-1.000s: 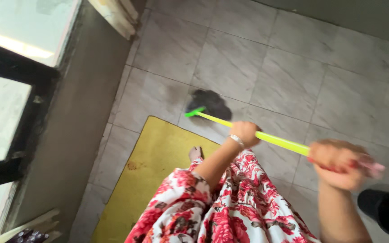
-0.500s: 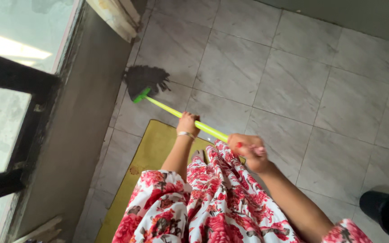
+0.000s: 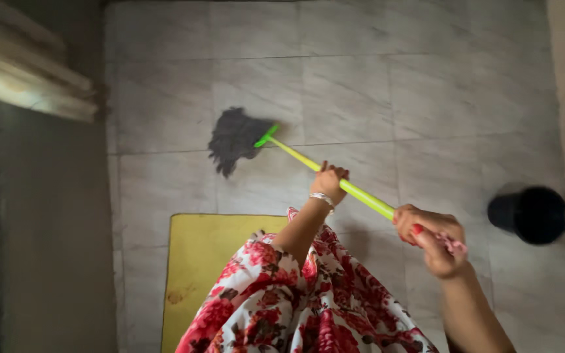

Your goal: The person mops a tiled floor using a mop with a green handle, moving it across the surface to clean a dark liquid spill.

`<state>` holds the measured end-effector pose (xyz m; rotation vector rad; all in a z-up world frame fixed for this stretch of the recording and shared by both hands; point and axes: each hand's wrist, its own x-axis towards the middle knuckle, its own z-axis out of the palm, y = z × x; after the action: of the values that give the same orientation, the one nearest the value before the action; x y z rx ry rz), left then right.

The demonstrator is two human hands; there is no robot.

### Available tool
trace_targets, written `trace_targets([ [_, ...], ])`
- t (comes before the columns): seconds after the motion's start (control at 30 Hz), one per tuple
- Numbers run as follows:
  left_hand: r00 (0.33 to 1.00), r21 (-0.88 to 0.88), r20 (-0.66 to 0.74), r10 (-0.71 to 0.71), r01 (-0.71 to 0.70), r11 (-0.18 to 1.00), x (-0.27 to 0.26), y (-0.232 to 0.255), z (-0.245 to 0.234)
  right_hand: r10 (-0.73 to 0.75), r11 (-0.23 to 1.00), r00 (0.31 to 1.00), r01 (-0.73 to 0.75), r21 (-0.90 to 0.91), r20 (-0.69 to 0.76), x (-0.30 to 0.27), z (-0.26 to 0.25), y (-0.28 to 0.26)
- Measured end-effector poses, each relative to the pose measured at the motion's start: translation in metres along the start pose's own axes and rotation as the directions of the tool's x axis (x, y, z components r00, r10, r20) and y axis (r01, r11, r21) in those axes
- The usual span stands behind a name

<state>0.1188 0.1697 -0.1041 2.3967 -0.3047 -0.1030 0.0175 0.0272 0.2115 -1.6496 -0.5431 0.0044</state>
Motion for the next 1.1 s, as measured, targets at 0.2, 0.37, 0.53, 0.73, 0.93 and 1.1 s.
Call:
trace_targets([
  [0.2,0.86,-0.021,0.407,0.307,-0.327,0.945,0.031,0.12,0.067,-0.088,0.995,0.954,0.07,-0.072,-0.285,-0.06,-0.05,-0.019],
  [0.37,0.759,-0.032,0.593,0.268,-0.311,0.95,0.04,0.186,0.111,-0.091,0.995,0.914,0.062,-0.084,-0.397,-0.088,-0.07,-0.023],
  [0.53,0.701,-0.092,0.617,0.358,-0.388,0.917,0.02,0.196,0.127,-0.206,0.966,0.932,0.145,-0.216,-0.297,-0.11,-0.067,-0.018],
  [0.73,0.679,-0.06,0.644,0.353,-0.415,0.908,0.012,0.198,0.098,-0.181,0.976,0.926,0.128,-0.175,-0.332,-0.113,-0.067,-0.013],
  [0.93,0.694,0.04,0.706,0.143,-0.24,0.97,0.02,0.196,0.03,-0.174,0.983,0.907,0.183,-0.014,-0.385,-0.11,-0.094,-0.023],
  [1.1,0.805,0.083,0.59,0.059,-0.134,0.988,0.011,0.146,-0.022,-0.127,0.932,0.931,0.23,0.281,-0.343,-0.102,-0.106,0.026],
])
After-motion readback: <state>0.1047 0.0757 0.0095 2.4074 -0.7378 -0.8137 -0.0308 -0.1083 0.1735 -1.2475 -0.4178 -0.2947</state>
